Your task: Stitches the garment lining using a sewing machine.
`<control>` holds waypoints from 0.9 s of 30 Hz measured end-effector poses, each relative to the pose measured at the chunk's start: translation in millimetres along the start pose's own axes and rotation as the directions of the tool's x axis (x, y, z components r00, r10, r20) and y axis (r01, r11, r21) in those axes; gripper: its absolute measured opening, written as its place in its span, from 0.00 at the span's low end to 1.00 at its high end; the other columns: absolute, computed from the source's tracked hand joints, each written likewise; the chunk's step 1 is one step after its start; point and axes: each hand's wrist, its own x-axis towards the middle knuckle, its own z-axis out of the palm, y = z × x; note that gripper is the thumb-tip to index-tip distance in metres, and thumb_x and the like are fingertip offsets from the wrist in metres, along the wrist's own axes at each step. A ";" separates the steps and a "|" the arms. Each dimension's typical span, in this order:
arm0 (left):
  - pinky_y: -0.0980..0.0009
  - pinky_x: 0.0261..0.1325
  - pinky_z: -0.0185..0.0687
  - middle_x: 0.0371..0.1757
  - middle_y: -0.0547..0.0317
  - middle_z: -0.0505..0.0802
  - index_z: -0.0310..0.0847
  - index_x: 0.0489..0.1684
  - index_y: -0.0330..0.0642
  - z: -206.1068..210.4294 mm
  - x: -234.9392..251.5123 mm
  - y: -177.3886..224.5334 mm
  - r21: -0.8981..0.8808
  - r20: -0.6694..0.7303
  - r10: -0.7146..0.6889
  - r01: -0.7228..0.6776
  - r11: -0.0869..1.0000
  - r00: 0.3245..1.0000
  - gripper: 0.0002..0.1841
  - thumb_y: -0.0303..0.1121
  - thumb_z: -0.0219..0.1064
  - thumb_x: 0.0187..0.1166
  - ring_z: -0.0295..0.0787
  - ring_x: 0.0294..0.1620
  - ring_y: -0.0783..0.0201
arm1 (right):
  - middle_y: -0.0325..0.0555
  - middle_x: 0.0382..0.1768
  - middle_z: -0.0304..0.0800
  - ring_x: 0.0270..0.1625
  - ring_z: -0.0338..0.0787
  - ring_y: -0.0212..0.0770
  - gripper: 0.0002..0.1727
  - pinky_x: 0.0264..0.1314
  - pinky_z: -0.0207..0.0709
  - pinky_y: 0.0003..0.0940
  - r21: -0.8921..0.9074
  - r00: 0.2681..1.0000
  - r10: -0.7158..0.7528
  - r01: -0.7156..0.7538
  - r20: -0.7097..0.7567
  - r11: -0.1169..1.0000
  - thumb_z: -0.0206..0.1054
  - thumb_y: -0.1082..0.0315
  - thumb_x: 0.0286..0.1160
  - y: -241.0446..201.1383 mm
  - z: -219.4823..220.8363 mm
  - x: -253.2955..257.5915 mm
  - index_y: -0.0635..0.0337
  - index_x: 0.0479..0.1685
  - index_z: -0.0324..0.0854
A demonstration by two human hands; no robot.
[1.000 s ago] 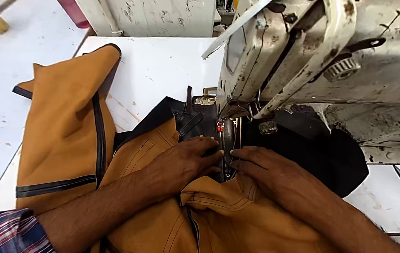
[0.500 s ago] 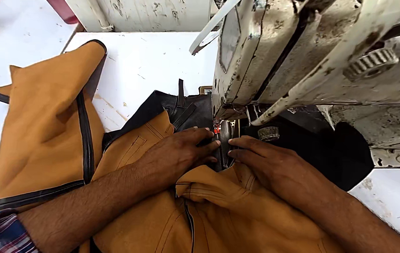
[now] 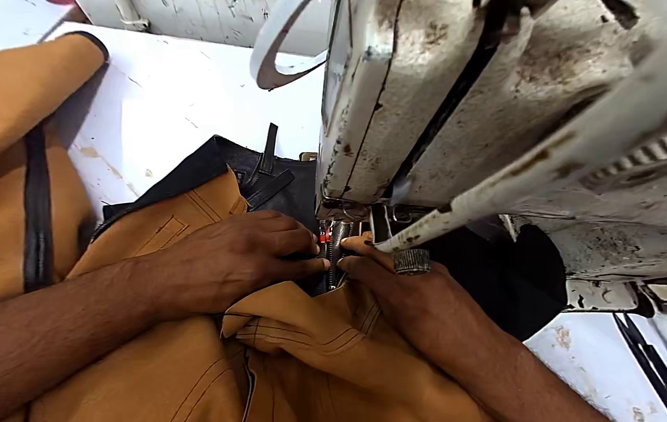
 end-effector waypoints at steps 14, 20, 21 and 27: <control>0.61 0.71 0.80 0.53 0.53 0.92 0.91 0.62 0.44 -23.0 10.2 -6.4 0.098 0.063 0.079 -0.085 0.992 0.995 0.18 0.29 0.57 0.83 0.87 0.63 0.54 | 0.38 0.52 0.94 0.59 0.91 0.37 0.14 0.61 0.85 0.36 -0.038 0.998 0.051 -0.049 0.037 0.998 0.58 0.65 0.82 4.5 -2.8 20.1 0.47 0.49 0.91; 0.57 0.58 0.90 0.65 0.56 0.90 0.91 0.56 0.48 -55.3 18.4 44.6 -0.093 0.400 -0.121 0.171 0.981 0.909 0.16 0.22 0.69 0.73 0.90 0.62 0.56 | 0.45 0.59 0.92 0.55 0.94 0.44 0.17 0.43 0.89 0.36 -0.087 0.954 -0.165 0.192 0.250 0.978 0.52 0.75 0.84 -22.1 -29.6 8.9 0.56 0.59 0.86; 0.55 0.59 0.90 0.68 0.51 0.88 0.89 0.57 0.43 -56.2 17.7 55.7 -0.087 0.435 -0.141 0.197 0.977 0.889 0.15 0.21 0.68 0.74 0.90 0.64 0.53 | 0.46 0.60 0.92 0.58 0.94 0.44 0.18 0.51 0.89 0.35 -0.078 0.954 -0.173 0.197 0.244 0.977 0.51 0.76 0.85 -22.4 -28.9 5.0 0.58 0.59 0.85; 0.52 0.74 0.79 0.76 0.47 0.84 0.78 0.72 0.36 -53.7 5.5 70.3 -0.187 0.433 -0.288 0.397 0.898 0.854 0.19 0.28 0.49 0.90 0.83 0.76 0.51 | 0.44 0.62 0.92 0.67 0.91 0.39 0.17 0.68 0.83 0.29 0.015 0.983 -0.160 0.159 0.092 0.987 0.50 0.74 0.87 -8.2 -8.8 -9.8 0.55 0.59 0.85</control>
